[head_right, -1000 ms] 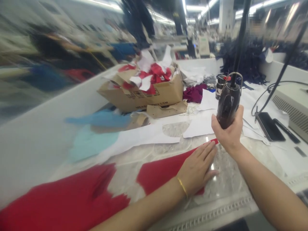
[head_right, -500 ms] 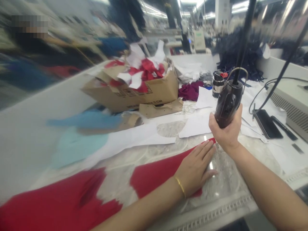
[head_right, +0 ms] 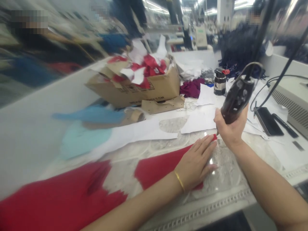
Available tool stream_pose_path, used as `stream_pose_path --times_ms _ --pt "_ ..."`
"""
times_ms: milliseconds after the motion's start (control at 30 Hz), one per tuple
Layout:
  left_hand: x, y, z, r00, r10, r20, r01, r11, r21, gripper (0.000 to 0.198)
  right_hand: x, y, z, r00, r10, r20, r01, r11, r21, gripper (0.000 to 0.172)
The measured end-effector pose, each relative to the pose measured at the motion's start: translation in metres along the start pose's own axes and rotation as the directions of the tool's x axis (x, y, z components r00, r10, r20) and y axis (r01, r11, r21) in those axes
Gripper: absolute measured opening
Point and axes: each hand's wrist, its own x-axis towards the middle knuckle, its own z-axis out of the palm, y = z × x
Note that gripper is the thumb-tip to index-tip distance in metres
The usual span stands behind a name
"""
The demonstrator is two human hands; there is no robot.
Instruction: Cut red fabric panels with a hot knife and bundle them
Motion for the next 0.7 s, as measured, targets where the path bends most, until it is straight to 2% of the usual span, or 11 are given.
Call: stream_pose_path --times_ms 100,267,433,567,700 --pt "-0.011 0.004 -0.02 1.0 -0.002 -0.008 0.003 1.0 0.008 0.056 0.0 -0.012 -0.008 0.996 0.039 -0.08 -0.022 0.98 0.2 0.032" --pt "-0.053 0.008 -0.042 0.997 0.001 -0.077 0.003 0.998 0.056 0.038 -0.012 -0.025 -0.016 0.999 0.04 0.018 -0.044 0.944 0.328 0.031" --pt "-0.085 0.02 -0.039 0.977 0.073 -0.2 -0.054 0.993 0.103 0.03 -0.035 -0.043 -0.014 0.975 0.078 0.21 -0.158 0.904 0.396 0.027" --pt "-0.088 0.025 -0.028 0.947 0.124 -0.295 -0.096 0.99 0.108 0.027 -0.048 -0.059 -0.014 0.954 0.036 0.299 -0.157 0.907 0.391 0.011" --pt "-0.086 0.02 -0.021 0.948 0.139 -0.288 -0.108 0.987 0.121 0.032 -0.058 -0.069 -0.018 0.949 0.044 0.313 -0.172 0.903 0.395 0.014"
